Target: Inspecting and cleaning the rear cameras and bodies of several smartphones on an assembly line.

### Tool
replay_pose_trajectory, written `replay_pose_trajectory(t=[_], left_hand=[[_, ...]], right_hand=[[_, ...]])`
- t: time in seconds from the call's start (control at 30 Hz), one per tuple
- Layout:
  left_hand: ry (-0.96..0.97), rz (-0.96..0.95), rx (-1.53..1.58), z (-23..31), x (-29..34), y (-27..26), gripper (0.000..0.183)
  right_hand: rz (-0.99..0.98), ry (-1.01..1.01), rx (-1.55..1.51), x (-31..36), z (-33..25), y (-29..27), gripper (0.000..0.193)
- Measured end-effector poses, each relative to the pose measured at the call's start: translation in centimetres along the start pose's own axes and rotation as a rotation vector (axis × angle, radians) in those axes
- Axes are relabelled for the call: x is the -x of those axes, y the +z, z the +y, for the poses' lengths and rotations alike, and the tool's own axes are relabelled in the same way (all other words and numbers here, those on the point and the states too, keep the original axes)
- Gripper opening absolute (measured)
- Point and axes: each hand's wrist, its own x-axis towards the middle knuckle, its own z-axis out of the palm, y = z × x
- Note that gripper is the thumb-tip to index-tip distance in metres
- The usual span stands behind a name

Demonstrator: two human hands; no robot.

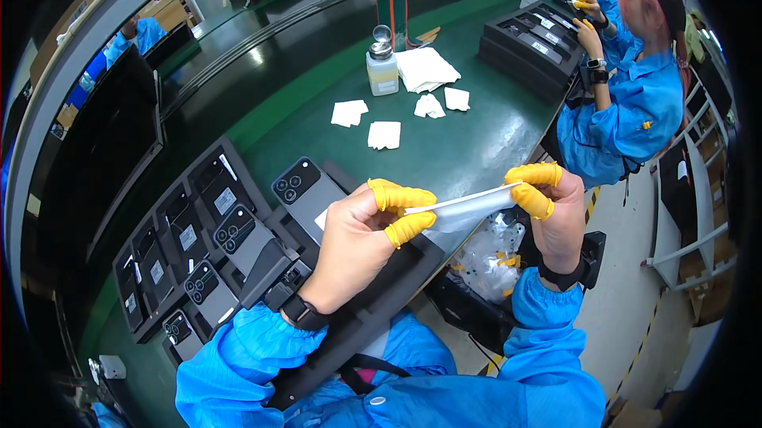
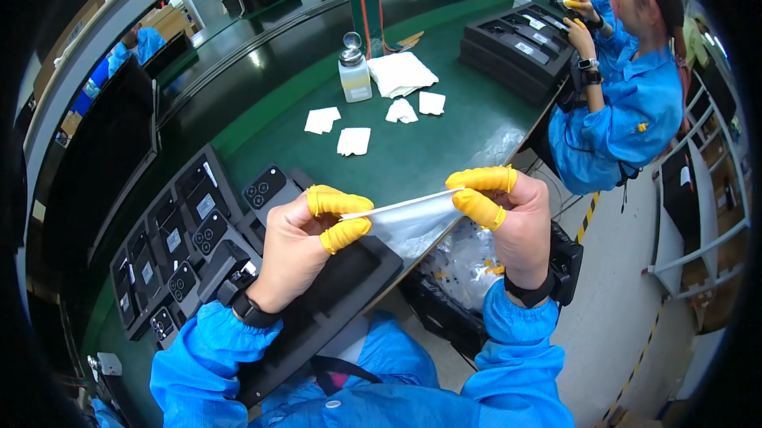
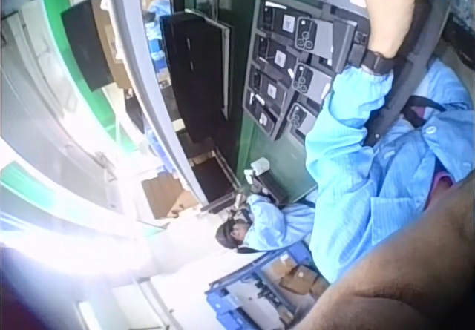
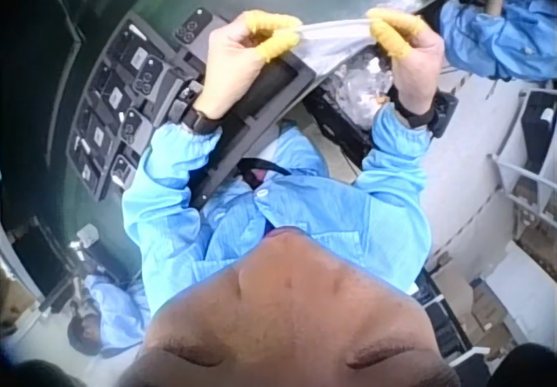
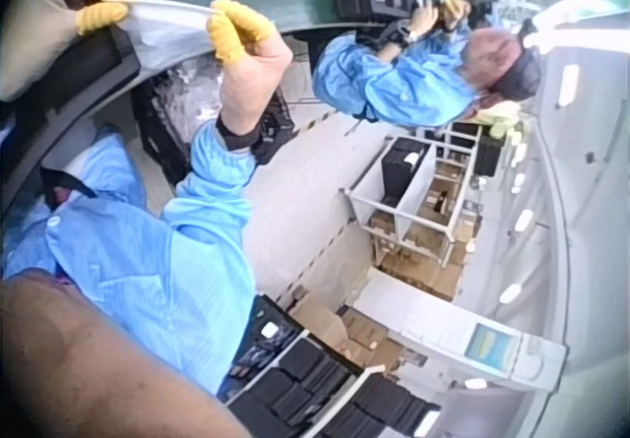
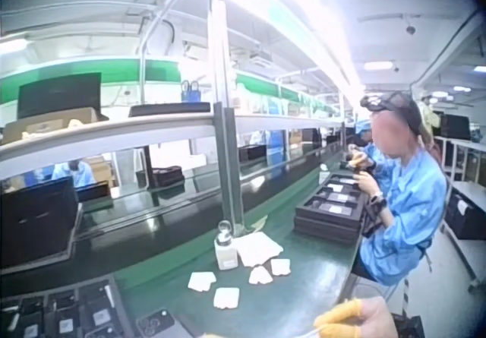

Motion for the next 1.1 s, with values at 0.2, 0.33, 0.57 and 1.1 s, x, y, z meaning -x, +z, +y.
replay_pose_trajectory(t=[0.2, 0.33, 0.57, 1.1], left_hand=[[-0.035, 0.023, -0.079, 0.4, -0.3, -0.2, 0.021], [-0.059, 0.014, 0.014, 0.4, -0.3, -0.3, 0.021], [-0.135, -0.001, -0.062, 0.2, -0.4, -0.7, 0.026], [-0.346, -0.068, 0.366, 0.1, -0.8, -1.5, 0.026]], right_hand=[[-0.005, 0.027, -0.011, 0.0, 0.2, 0.0, 0.023], [-0.007, 0.022, -0.020, 0.1, 0.4, 0.1, 0.023], [-0.004, 0.024, -0.073, -0.1, 0.7, 0.9, 0.022], [0.074, 0.145, -0.331, 0.0, 2.3, 0.6, 0.020]])
